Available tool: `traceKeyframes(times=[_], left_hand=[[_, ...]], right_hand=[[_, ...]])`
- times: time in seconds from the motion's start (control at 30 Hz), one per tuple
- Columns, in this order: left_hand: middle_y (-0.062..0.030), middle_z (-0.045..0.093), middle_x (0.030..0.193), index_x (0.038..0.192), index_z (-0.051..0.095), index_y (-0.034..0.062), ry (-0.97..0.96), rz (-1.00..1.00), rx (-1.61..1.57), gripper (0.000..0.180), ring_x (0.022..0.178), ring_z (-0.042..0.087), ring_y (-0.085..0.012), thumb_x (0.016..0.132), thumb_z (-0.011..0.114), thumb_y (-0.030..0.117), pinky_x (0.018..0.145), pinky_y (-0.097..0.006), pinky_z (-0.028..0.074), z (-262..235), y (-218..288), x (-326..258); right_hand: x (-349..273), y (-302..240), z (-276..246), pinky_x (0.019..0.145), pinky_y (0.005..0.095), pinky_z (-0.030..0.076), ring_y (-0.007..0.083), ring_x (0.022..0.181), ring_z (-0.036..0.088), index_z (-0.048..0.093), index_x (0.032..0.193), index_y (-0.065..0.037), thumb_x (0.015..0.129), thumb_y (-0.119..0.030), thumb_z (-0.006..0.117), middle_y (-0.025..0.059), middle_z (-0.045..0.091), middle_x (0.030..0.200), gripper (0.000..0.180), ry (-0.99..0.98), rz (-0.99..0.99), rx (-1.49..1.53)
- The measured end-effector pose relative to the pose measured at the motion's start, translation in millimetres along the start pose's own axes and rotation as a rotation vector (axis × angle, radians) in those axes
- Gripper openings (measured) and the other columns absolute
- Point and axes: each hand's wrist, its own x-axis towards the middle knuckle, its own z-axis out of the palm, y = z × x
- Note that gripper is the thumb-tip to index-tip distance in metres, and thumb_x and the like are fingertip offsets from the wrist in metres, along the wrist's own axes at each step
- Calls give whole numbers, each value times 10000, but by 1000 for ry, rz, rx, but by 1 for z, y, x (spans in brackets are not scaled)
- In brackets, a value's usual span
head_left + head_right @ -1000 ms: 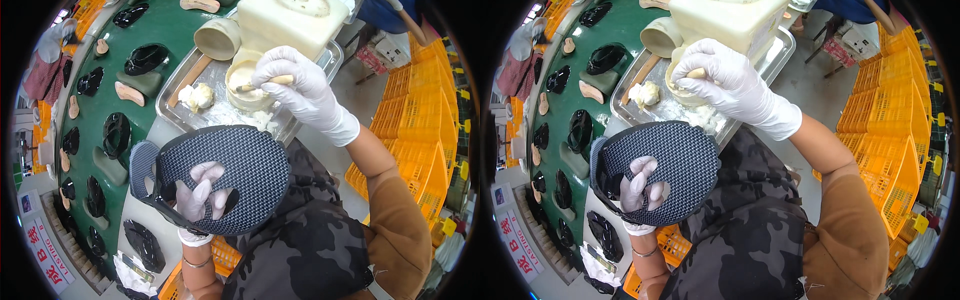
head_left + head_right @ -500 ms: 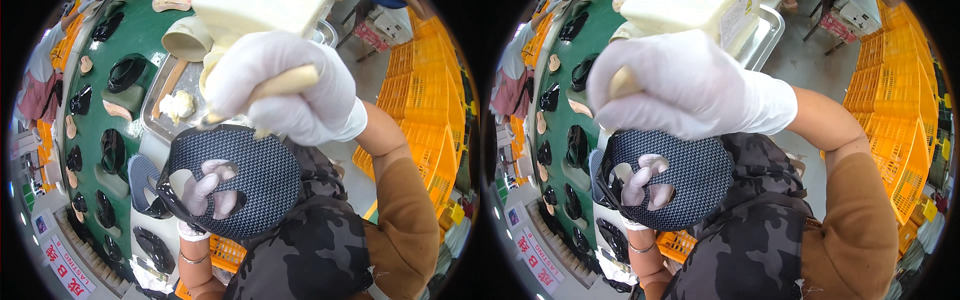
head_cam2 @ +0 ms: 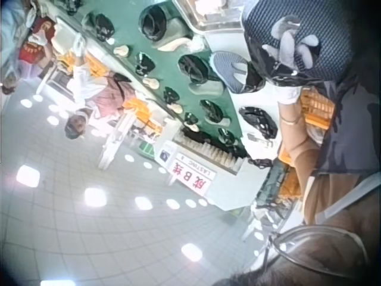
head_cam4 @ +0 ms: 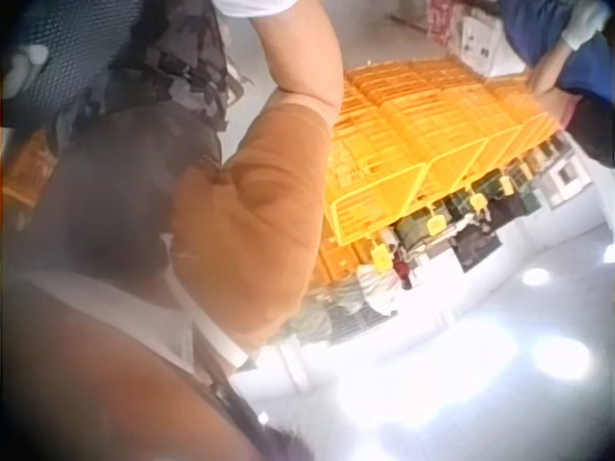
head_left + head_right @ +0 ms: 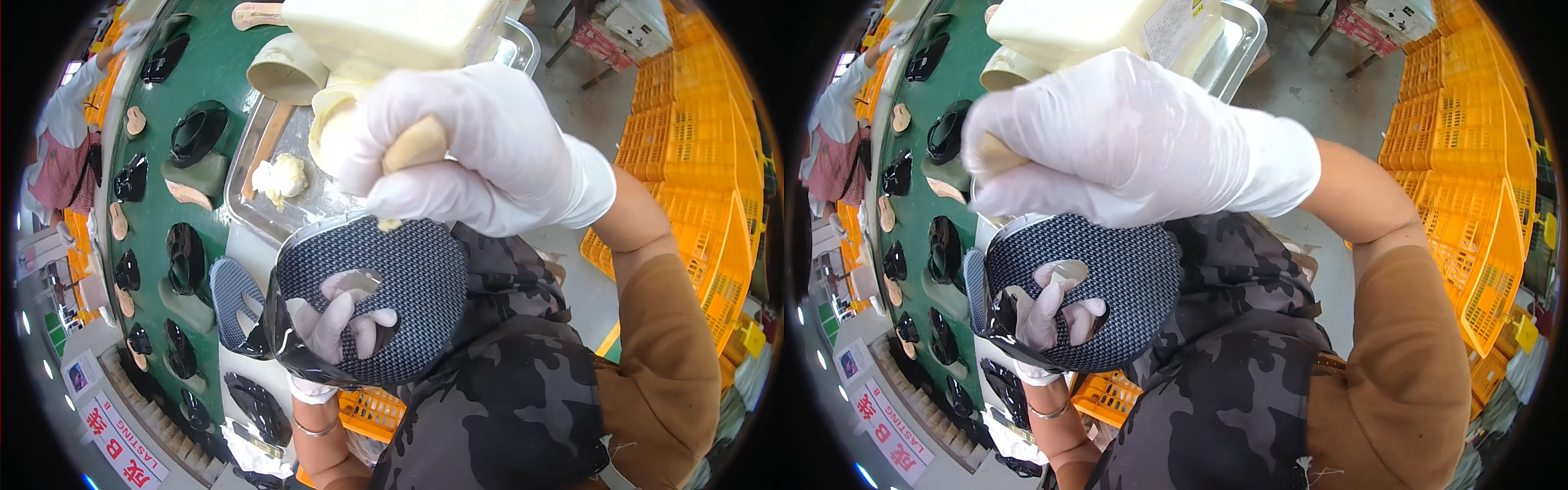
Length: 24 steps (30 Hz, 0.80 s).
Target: The person applies a white adhesive to the sole of a black shoe using a brush. They repeatedly dip the brush into a container of glue and spread it evenly across the textured bottom of the shoe. The person handles multiple shoes, picking them up from a yellow basket and placing them on the green workbench.
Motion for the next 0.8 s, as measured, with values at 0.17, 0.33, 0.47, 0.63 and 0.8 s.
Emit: traceKeyframes(times=[0.17,0.33,0.47,0.63,0.8], left_hand=[[-197,578,964,1075,461,-82,149,-338,-864,240,592,534,-142,906,414,82,449,-193,405,3,16,-3],[-199,567,936,1164,386,-107,286,-457,-833,401,595,564,-154,897,462,182,458,-183,410,0,20,-9],[-162,571,865,1164,394,-110,400,-395,-843,422,617,573,-175,873,518,170,457,-181,406,9,20,-16],[-326,499,1124,1242,395,-52,421,-341,-961,411,706,576,-226,877,500,104,443,-179,383,14,24,-26],[-322,471,1166,1278,372,7,554,-266,-1089,394,802,577,-239,890,432,36,470,-184,411,28,11,-34]], right_hand=[[9,3,23,573,252,463,163,626,590,546,881,-45,859,-205,579,54,584,718,164,254,-47,178],[-19,5,15,578,228,464,99,618,580,560,870,-44,876,-176,563,27,581,684,132,274,238,225],[-20,3,20,588,225,462,90,625,562,560,888,-36,878,-152,561,27,591,713,117,360,259,222],[-9,12,36,560,198,455,68,619,554,559,897,-23,889,-155,544,16,603,736,133,492,128,238],[-32,-4,25,535,155,484,82,725,597,501,974,8,938,-186,414,78,601,860,215,328,345,184]])
